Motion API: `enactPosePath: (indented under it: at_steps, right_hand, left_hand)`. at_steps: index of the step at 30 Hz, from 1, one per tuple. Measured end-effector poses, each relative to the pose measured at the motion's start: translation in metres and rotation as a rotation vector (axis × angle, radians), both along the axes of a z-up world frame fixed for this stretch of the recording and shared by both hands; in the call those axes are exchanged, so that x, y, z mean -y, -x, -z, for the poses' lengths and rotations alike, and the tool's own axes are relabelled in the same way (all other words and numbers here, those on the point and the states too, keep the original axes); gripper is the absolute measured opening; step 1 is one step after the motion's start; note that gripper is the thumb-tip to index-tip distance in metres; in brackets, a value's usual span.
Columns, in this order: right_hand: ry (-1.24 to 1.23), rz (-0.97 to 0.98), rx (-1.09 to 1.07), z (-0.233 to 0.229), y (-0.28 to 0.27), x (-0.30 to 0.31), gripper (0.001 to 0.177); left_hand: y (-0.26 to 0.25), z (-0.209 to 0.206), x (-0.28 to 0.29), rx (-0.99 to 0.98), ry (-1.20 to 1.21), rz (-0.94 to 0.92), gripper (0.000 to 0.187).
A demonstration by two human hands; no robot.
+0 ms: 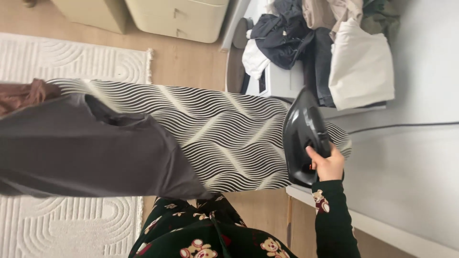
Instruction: Ironing a gray t-shirt on an ironing board.
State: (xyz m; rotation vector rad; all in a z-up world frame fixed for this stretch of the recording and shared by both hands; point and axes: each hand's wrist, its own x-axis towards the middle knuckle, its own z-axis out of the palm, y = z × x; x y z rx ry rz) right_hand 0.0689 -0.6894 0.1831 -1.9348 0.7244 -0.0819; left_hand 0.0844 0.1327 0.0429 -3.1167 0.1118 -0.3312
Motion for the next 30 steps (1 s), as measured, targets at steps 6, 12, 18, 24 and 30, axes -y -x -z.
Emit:
enactPosePath:
  at_steps: [6, 12, 18, 24, 30]
  right_hand:
    - [-0.106, -0.035, 0.419, 0.016, -0.023, -0.009, 0.021]
    - [-0.397, 0.124, 0.858, 0.088, -0.036, -0.046, 0.022]
    - [-0.319, 0.170, 0.857, 0.153, 0.017, -0.067, 0.016]
    - [-0.270, 0.211, 0.686, 0.164, 0.051, -0.074, 0.018]
    - [0.240, 0.402, 0.328, 0.169, 0.097, -0.183, 0.059]
  left_hand:
    - [-0.043, -0.158, 0.202, -0.126, 0.014, 0.118, 0.039]
    - [-0.031, -0.033, 0.318, -0.214, 0.202, 0.578, 0.056]
    - [-0.063, -0.018, 0.344, -0.465, 0.020, 0.849, 0.036]
    - [-0.083, -0.021, 0.345, -0.688, 0.207, 0.797, 0.016]
    - [-0.110, -0.002, 0.309, -0.654, 0.478, 0.574, 0.014]
